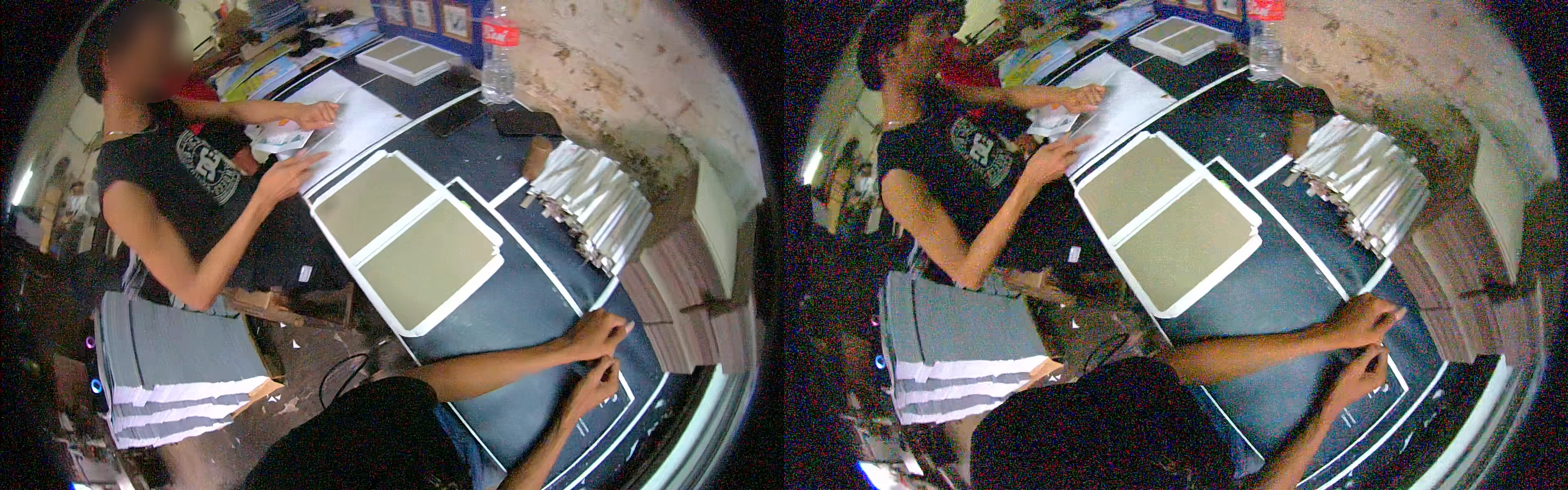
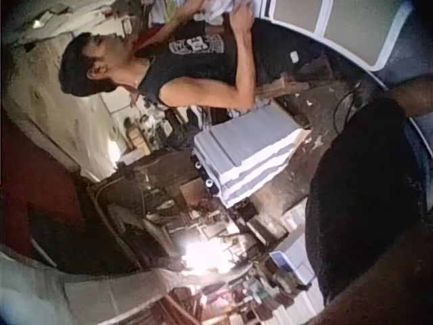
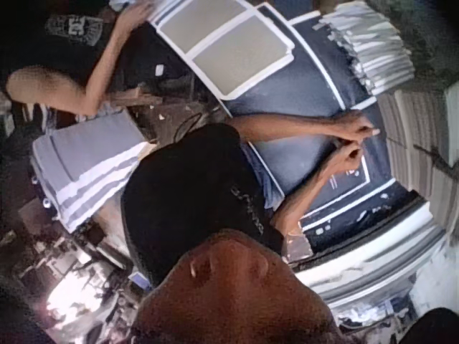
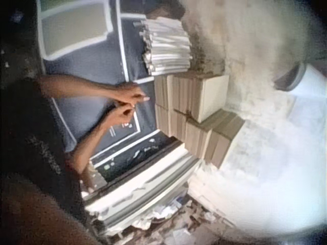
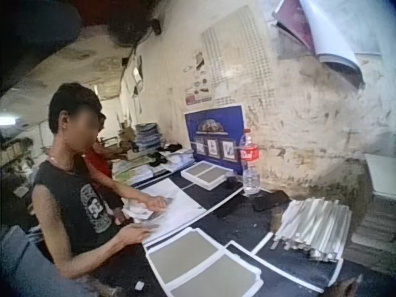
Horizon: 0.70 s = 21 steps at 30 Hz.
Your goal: The person assembles cardboard packaging by hand, folding cardboard pieces and inserting them into a printed cover, then using a machine to apply pressure or glue.
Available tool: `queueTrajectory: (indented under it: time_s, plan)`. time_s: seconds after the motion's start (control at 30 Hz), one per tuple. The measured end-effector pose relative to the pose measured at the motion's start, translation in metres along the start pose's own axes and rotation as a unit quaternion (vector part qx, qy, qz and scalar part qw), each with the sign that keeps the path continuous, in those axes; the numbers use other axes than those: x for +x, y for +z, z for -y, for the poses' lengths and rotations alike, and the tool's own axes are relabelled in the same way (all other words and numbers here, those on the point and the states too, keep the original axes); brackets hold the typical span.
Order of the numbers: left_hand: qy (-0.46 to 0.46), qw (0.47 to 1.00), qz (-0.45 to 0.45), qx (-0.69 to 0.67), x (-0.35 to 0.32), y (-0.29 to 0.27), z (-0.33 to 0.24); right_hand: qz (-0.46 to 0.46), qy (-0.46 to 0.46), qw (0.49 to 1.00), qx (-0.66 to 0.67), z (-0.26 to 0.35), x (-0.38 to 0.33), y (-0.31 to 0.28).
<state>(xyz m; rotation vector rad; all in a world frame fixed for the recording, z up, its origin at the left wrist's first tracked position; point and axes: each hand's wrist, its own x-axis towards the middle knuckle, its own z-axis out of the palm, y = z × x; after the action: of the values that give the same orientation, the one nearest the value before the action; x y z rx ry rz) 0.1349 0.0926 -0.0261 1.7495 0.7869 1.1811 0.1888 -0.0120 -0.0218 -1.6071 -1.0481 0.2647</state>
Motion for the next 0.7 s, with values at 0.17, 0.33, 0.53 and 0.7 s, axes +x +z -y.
queueTrajectory:
  time_s: [0.17, 0.33, 0.53, 0.7]
  plan:
    - [-0.008, 0.999, -0.019, 0.036, -0.005, -0.005, -0.005, 0.036, 0.013, 0.999, -0.036, -0.017, -0.001, -0.005]
    - [-0.028, 0.999, -0.042, 0.013, -0.006, -0.004, -0.005, 0.052, 0.033, 0.998, -0.024, -0.016, -0.001, -0.006]
    - [-0.021, 0.999, -0.023, 0.041, -0.004, -0.001, -0.001, 0.049, 0.030, 0.998, -0.025, -0.014, 0.000, -0.007]
    - [-0.023, 0.999, -0.023, 0.035, -0.006, -0.003, 0.002, 0.087, 0.055, 0.994, -0.031, -0.010, -0.001, -0.011]
